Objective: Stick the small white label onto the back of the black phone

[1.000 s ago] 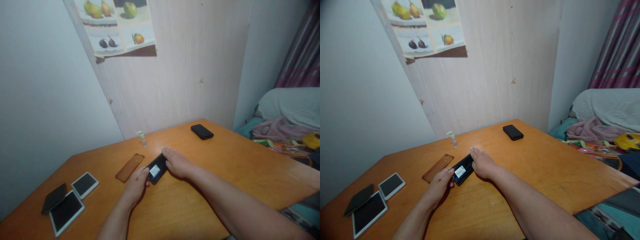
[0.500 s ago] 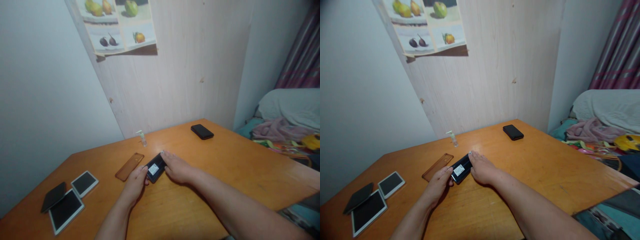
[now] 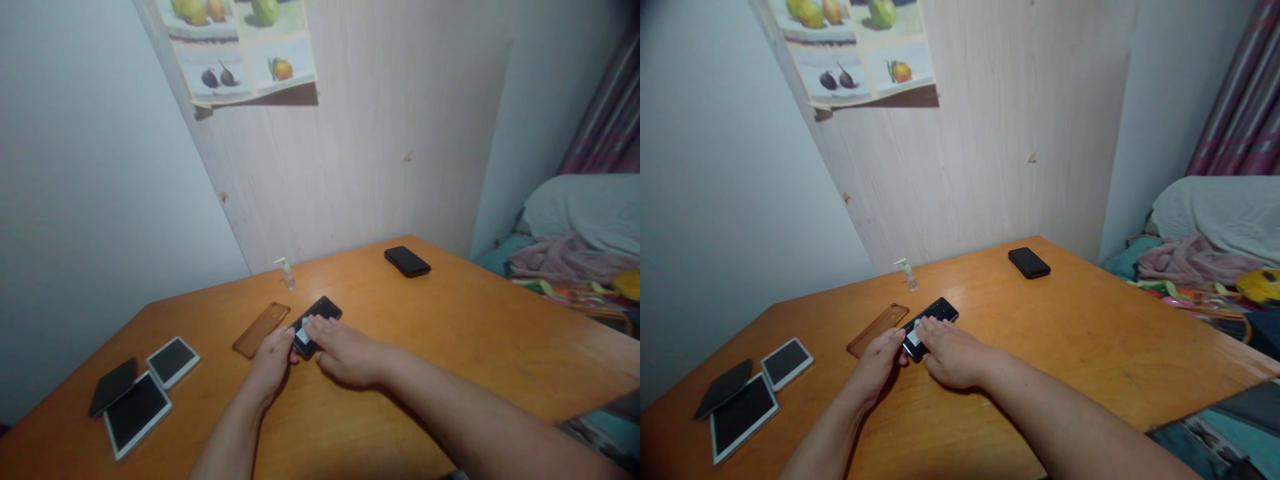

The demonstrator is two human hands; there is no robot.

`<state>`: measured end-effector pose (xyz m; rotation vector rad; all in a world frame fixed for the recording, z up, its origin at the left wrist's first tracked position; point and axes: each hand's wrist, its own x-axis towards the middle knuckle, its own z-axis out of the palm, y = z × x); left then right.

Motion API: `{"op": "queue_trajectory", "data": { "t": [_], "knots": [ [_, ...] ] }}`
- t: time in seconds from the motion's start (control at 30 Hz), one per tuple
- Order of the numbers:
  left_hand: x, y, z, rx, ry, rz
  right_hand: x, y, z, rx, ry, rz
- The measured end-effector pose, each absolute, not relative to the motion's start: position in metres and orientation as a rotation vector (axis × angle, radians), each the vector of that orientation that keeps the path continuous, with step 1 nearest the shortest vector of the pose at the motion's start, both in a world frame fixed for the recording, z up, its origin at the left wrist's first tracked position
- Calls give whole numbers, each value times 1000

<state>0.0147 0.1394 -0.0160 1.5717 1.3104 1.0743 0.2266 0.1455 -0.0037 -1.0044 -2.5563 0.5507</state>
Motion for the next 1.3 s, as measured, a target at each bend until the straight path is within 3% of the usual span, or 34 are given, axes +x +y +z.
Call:
{"op": "queue_trajectory", "data": {
  "t": [0.1,0.27,0.5,0.67,0.9,1.13,1.3],
  "knots": [
    [14,139,-17,1580,1297,1069,222,140,-2,-909,-2560,573],
    [14,139,-17,1576,1314,1054,235,157,-8,-1254,-2440,515],
    [14,139,-17,1582,1282,1053,225,149,-8,-911,-2546,555],
    [15,139,-19,1579,1284,1021,236,163,-9,-1256,-2402,508],
    [15,141,-20,1544,1223,984,223,148,-5,-930,-2525,568],
    [16,139,-18,1515,1212,988,242,179,-16,-1397,-2291,548],
    [17,137,-15,1527,1229,998,227,158,-11,-1038,-2490,522]
  ]
}}
